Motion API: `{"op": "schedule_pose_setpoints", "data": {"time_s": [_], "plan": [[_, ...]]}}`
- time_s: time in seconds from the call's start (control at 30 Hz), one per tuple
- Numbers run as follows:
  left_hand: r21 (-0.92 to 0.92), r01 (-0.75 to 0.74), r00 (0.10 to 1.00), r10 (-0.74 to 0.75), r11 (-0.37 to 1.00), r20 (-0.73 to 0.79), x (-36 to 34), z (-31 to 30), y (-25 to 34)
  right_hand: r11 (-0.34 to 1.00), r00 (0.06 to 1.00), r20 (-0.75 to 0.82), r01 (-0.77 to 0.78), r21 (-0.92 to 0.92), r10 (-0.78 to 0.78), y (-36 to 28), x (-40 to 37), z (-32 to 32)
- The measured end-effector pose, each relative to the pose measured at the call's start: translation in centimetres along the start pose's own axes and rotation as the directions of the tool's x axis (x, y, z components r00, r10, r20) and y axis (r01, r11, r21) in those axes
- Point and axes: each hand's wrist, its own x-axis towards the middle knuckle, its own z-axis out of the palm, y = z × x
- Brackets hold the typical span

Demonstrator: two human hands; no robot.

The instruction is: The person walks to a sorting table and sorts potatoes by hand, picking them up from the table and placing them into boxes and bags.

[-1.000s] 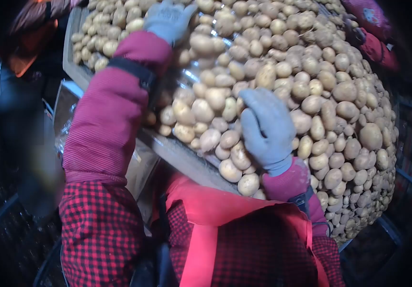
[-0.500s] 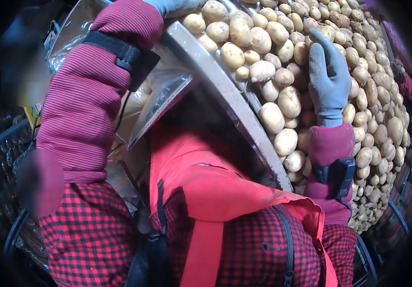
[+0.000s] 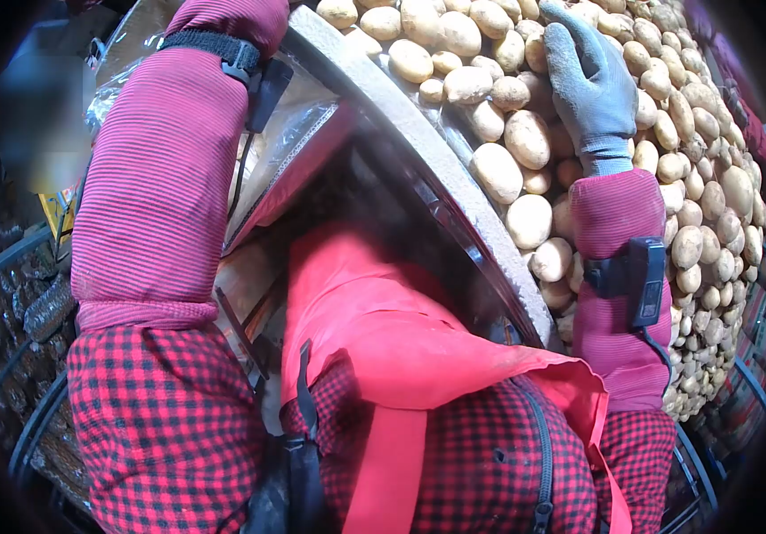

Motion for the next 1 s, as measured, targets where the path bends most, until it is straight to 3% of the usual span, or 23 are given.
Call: {"op": "schedule_pose_setpoints", "data": {"time_s": [0.2,0.3,0.43,0.63,0.7,0.77,0.87,1.0], "plan": [[-0.018,0.008,1.0,-0.008,1.0,-0.014,0.0,0.2,-0.2,0.998,0.996,-0.057,0.066,0.005,-0.066,1.0,0.2,0.7],[-0.031,0.012,1.0,-0.013,0.999,-0.018,0.0,0.4,-0.1,0.917,0.966,0.108,0.257,-0.305,-0.235,4.1,1.4,-0.9],[-0.037,0.012,1.0,-0.012,0.999,-0.021,0.2,0.3,-0.1,0.899,0.966,0.093,0.259,-0.353,-0.242,4.7,1.5,-1.0],[-0.044,0.02,1.0,-0.021,0.999,-0.018,0.5,0.3,0.1,0.946,0.979,0.074,0.202,-0.254,-0.189,4.2,1.2,-0.8],[-0.044,0.022,1.0,-0.023,0.999,-0.02,0.4,0.2,0.0,0.911,0.96,0.061,0.279,-0.303,-0.274,4.4,1.4,-0.7],[-0.045,0.027,0.999,-0.028,0.999,-0.018,0.3,0.1,0.1,0.918,0.976,0.072,0.219,-0.331,-0.207,4.1,1.2,-0.9],[-0.054,0.029,0.999,-0.031,0.998,-0.02,0.3,0.1,0.0,0.878,0.977,0.068,0.21,-0.43,-0.2,3.5,1.2,-0.8],[-0.049,0.032,0.999,-0.033,0.998,-0.024,0.3,-0.1,-0.2,0.873,0.968,0.058,0.246,-0.42,-0.245,3.9,1.4,-0.4]]}}
